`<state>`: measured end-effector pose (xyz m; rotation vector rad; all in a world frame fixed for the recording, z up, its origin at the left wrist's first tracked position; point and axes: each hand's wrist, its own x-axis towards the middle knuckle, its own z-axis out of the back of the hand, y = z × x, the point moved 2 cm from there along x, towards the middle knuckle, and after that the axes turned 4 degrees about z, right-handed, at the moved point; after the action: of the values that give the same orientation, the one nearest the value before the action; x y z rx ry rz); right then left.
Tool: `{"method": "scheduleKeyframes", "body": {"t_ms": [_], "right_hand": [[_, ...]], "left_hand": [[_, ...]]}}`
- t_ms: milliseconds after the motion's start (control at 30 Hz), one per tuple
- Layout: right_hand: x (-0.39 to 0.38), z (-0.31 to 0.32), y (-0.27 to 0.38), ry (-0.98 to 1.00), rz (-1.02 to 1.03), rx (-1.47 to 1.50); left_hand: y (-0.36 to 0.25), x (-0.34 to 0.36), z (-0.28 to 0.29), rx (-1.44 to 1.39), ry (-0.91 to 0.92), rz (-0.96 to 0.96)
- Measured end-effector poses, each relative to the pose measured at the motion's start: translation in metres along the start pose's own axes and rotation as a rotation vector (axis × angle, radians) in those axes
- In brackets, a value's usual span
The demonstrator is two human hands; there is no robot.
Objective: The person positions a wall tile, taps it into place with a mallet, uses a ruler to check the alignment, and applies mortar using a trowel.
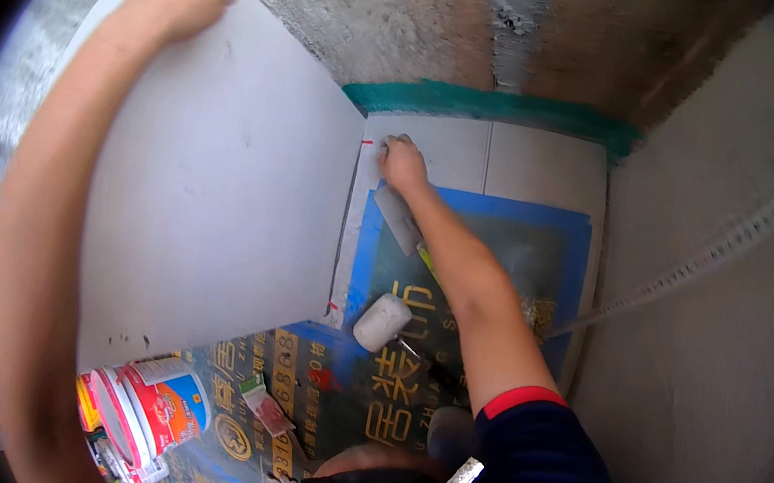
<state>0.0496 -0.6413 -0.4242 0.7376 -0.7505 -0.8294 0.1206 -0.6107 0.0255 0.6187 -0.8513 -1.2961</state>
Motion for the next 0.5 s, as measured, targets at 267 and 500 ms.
{"method": "scheduleKeyframes", "body": {"t_ms": [267, 500], "right_hand": [[0.023, -0.029, 0.002, -0.057, 0.008, -0.044], [0.027, -0.030, -0.001, 0.003, 0.078, -0.139]], "left_hand": [[0.008, 0.025, 0.020, 0.328, 0.219, 0.011], [0.024, 0.031, 0.011, 0.270, 0.191, -0.049]]}}
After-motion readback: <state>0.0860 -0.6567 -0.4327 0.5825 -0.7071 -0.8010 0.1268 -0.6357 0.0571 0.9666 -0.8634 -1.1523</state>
